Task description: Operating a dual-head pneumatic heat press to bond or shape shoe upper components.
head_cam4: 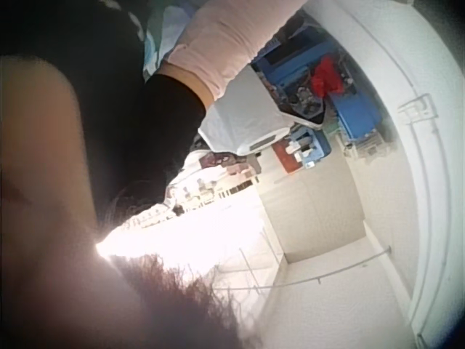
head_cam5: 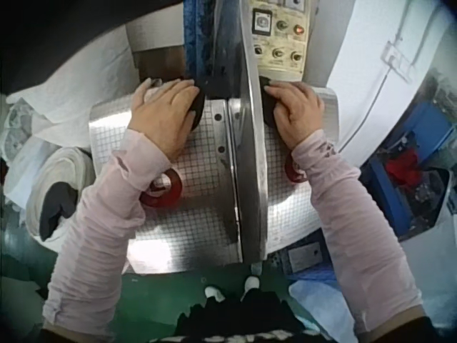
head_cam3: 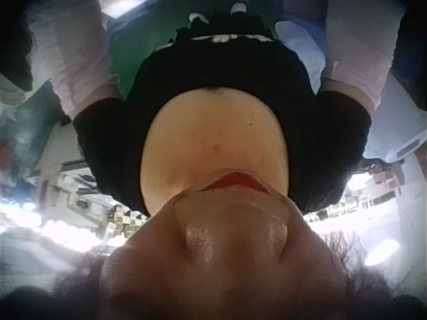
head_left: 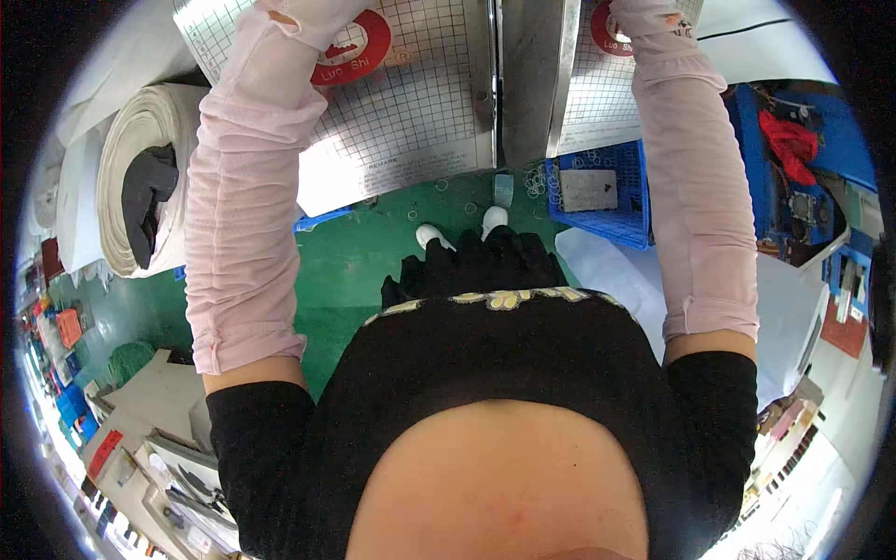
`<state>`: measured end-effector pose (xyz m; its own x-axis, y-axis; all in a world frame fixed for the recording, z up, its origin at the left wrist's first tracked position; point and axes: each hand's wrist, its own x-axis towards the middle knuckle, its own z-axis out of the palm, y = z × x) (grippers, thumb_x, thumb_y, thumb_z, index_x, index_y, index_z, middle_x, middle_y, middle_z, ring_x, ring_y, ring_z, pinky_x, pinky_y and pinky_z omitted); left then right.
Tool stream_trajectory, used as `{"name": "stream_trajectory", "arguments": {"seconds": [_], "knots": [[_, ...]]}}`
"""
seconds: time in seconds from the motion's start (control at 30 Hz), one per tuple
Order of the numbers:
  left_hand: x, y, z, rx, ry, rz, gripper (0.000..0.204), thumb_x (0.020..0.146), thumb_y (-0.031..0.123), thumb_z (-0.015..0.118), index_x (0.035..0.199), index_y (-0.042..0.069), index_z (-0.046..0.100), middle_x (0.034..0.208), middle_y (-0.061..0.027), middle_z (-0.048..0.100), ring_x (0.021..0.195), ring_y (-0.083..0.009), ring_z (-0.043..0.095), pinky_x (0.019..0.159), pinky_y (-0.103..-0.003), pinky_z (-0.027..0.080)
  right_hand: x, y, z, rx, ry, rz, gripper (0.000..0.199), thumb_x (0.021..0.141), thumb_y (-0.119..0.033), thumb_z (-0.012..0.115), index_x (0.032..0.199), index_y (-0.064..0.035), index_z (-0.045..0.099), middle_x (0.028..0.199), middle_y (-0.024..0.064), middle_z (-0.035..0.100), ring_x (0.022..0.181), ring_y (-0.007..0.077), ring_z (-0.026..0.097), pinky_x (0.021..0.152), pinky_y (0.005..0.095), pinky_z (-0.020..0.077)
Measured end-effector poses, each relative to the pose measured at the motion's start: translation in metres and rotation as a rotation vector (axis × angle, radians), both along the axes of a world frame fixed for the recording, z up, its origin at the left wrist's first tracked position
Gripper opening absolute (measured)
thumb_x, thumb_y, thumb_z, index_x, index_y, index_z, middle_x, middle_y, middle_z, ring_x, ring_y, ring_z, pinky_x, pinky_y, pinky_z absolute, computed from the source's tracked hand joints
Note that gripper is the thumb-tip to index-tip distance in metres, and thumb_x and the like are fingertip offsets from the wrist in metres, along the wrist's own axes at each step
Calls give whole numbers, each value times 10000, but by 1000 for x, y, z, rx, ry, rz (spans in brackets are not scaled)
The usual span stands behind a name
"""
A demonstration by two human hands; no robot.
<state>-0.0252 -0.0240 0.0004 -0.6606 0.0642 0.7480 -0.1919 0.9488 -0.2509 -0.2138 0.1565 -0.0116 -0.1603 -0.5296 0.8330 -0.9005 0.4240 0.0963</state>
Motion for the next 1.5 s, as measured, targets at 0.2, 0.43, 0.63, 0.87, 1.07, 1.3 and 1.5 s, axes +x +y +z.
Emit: {"name": "stream_trajectory", "arguments": {"seconds": [0.2,0.43,0.63,0.87,1.07,1.3,1.5], "knots": [[-4,0,2,50,-36,102,351,803,131,521,1151,89,517,1234,-63,527,1213,-210,442,1047,-472,207,16,4,4,-25,-26,-43,350,770,-100,509,1096,-179,607,1171,11,580,1129,283,467,941,469,318],[13,2,-12,51,54,64,309,805,105,500,1112,98,532,1226,-44,533,1178,-204,474,1016,-497,257,22,0,-7,-75,16,80,353,738,-105,554,1054,-234,642,1127,-70,605,1069,223,495,911,425,301],[15,4,-13,101,38,116,374,792,109,574,1160,122,510,1238,-17,504,1181,-185,459,1020,-471,265,21,-5,-3,-48,7,98,349,728,-124,562,1048,-239,642,1132,-84,600,1076,235,478,925,451,288],[13,6,-9,102,27,95,369,789,105,572,1154,122,519,1193,-26,515,1143,-183,472,989,-448,297,15,-3,-1,-47,-4,90,344,729,-124,564,1041,-243,647,1128,-83,602,1088,248,474,933,463,282],[11,8,-9,142,43,114,342,811,109,554,1151,125,521,1188,-12,523,1137,-177,481,976,-453,309,12,-5,-4,-78,-26,127,337,728,-120,554,1028,-234,656,1119,-75,609,1098,253,470,938,474,269],[9,7,-7,121,74,103,325,815,108,546,1139,123,529,1167,-18,537,1095,-177,516,958,-462,331,14,-3,-1,-52,-20,86,339,727,-116,550,1031,-224,656,1128,-71,606,1105,258,468,944,481,262],[7,9,-9,132,79,119,351,790,92,561,1139,117,533,1167,-22,537,1099,-176,515,966,-459,317,13,-4,-1,-66,-39,105,343,723,-102,562,1031,-220,657,1123,-68,608,1098,253,471,945,471,263]]}}
